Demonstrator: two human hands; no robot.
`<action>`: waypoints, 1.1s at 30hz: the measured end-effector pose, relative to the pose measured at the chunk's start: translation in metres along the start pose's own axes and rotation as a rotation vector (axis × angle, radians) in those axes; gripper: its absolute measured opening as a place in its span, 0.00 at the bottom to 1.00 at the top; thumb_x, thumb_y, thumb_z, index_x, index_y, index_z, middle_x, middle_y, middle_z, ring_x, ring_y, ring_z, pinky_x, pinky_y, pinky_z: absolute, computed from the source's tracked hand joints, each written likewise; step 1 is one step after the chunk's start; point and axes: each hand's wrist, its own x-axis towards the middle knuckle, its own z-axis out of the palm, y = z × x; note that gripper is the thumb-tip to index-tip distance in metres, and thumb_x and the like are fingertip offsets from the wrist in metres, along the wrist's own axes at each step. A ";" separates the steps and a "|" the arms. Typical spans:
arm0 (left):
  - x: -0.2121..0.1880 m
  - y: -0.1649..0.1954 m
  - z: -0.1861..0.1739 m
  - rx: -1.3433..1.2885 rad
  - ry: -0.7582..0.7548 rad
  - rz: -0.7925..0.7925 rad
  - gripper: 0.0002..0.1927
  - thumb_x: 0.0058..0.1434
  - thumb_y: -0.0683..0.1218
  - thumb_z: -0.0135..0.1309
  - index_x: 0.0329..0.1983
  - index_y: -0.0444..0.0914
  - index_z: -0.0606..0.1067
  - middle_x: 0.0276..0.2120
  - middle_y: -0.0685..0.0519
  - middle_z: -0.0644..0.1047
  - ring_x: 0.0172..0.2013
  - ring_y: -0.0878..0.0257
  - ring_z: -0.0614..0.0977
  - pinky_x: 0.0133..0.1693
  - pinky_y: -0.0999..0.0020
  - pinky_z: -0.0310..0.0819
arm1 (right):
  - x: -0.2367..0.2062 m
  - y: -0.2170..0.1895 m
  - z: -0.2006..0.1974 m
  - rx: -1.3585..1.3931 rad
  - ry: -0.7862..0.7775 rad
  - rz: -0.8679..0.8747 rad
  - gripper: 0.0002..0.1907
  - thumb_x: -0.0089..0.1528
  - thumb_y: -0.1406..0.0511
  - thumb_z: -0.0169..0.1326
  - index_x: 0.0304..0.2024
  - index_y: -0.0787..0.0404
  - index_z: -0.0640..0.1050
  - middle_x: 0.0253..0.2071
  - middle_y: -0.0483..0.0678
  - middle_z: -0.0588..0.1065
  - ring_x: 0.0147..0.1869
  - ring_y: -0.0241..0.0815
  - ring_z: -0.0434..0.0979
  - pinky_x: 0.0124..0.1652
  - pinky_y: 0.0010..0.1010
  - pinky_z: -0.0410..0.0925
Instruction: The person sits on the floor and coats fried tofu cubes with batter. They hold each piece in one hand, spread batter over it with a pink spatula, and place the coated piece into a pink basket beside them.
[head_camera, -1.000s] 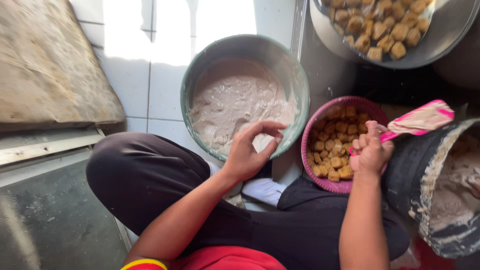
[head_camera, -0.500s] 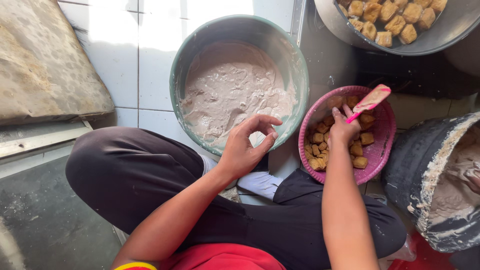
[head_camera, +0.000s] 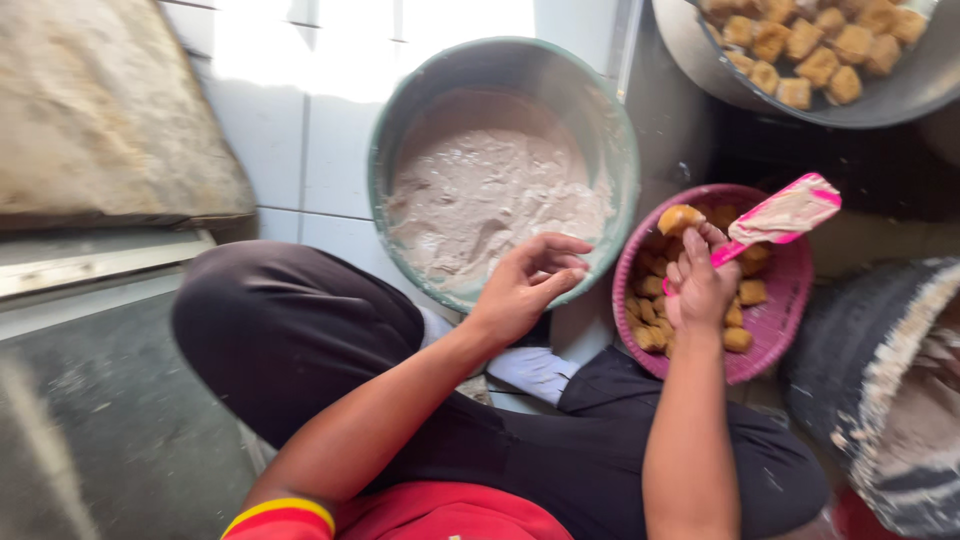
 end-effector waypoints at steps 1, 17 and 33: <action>0.000 0.000 0.000 -0.088 0.000 -0.026 0.16 0.67 0.43 0.57 0.58 0.37 0.76 0.47 0.54 0.81 0.51 0.66 0.80 0.59 0.64 0.72 | -0.010 -0.004 0.008 0.034 -0.107 0.028 0.07 0.68 0.71 0.58 0.48 0.62 0.75 0.28 0.35 0.67 0.23 0.23 0.56 0.25 0.19 0.51; -0.030 0.029 -0.013 0.081 -0.001 0.297 0.15 0.64 0.38 0.59 0.54 0.35 0.75 0.56 0.51 0.74 0.59 0.62 0.79 0.62 0.61 0.80 | -0.111 -0.014 0.100 0.073 -0.319 0.037 0.14 0.64 0.72 0.59 0.52 0.64 0.74 0.39 0.44 0.73 0.26 0.25 0.63 0.25 0.18 0.57; -0.013 -0.024 -0.029 -0.283 -0.071 0.016 0.19 0.66 0.37 0.54 0.61 0.32 0.73 0.44 0.53 0.73 0.45 0.68 0.75 0.48 0.72 0.74 | -0.111 -0.011 0.087 0.024 -0.355 -0.063 0.14 0.64 0.74 0.59 0.51 0.65 0.72 0.44 0.47 0.73 0.31 0.29 0.65 0.29 0.19 0.58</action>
